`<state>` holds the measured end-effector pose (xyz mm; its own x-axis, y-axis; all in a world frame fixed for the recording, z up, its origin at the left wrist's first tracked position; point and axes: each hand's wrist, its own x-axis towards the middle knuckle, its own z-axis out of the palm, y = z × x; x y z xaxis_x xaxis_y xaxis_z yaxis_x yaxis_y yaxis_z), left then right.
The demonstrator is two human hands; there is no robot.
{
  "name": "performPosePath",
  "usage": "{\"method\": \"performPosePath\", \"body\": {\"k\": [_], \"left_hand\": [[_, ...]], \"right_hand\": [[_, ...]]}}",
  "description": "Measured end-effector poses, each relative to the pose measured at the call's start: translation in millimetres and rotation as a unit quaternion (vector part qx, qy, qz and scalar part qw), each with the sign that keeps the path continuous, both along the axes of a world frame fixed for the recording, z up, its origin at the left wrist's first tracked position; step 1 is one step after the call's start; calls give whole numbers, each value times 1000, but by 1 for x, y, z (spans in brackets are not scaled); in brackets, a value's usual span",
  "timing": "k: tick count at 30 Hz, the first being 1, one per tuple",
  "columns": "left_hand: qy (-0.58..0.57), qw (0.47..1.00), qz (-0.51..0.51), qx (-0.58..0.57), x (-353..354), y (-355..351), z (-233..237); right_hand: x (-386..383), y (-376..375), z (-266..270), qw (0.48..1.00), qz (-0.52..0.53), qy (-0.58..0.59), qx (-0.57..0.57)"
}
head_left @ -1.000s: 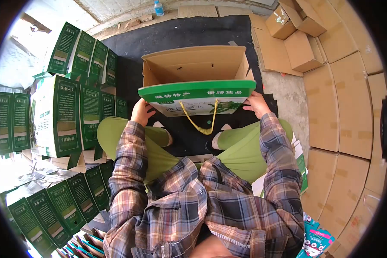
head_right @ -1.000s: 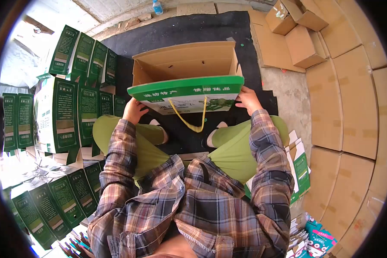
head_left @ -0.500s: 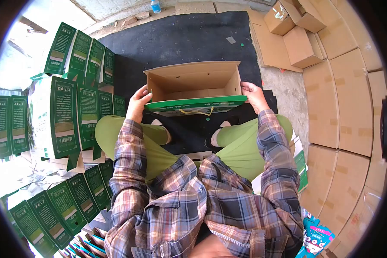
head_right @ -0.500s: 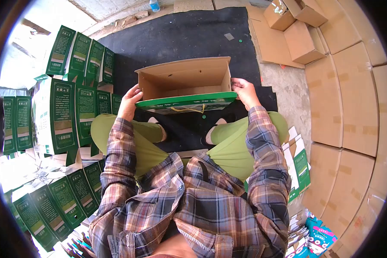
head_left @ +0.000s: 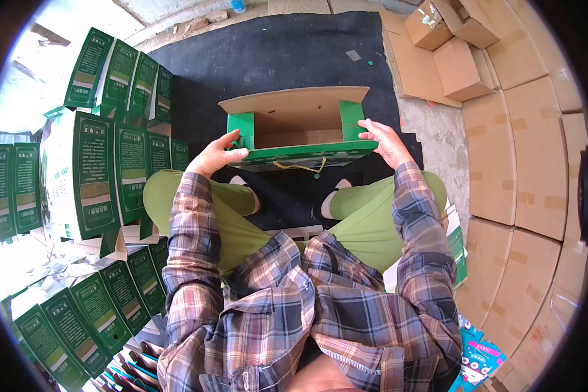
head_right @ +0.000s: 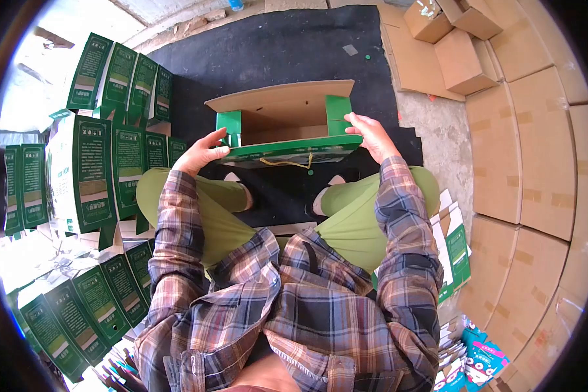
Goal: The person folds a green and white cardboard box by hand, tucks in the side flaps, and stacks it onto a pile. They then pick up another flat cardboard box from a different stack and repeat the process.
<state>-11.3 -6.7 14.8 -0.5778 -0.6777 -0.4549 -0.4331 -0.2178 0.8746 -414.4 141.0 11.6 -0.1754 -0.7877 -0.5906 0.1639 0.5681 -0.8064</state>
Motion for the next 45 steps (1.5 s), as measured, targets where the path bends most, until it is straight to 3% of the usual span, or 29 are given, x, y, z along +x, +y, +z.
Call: {"method": "performPosePath", "body": {"k": [6, 8, 9, 10, 12, 13, 15, 18, 25, 27, 36, 38, 42, 45], "left_hand": [[-20, 994, 98, -50, -15, 2, -2], [-57, 977, 154, -138, -17, 1, -16], [-61, 968, 156, -188, -16, -1, -28], [-96, 936, 142, -308, -20, 1, -32], [-159, 890, 119, -410, -26, 9, -30], [-175, 882, 107, -425, -29, 11, -30], [-211, 865, 105, -443, -38, 18, -27], [-231, 819, 72, -521, -45, 25, -27], [-219, 826, -66, -515, -56, 45, -11], [-277, 808, -98, -510, -59, 50, -10], [-270, 826, -130, -477, -59, 45, -9], [-251, 832, -151, -471, -56, 41, -12], [-260, 804, -160, -510, -55, 41, -19], [-218, 804, -154, -531, -56, 42, -28]], "right_hand": [[6, -2, 11, 999, -18, -32, -35], [5, -4, -11, 991, 11, 109, -75], [0, -6, -37, 962, 37, 219, -158], [5, -7, -34, 929, 39, 331, -164], [19, -3, -20, 868, 32, 450, -208], [23, -1, -17, 868, 33, 449, -209], [31, 4, -8, 779, 152, 585, -167], [47, 7, 7, 743, 245, 598, -176], [64, 6, 10, 705, 279, 629, -169], [64, 5, 10, 704, 287, 628, -166], [63, 5, 8, 715, 297, 610, -169], [67, 6, 11, 711, 327, 610, -121], [72, 4, 0, 662, 358, 651, -97], [79, 2, -4, 685, 354, 632, -73]]}}
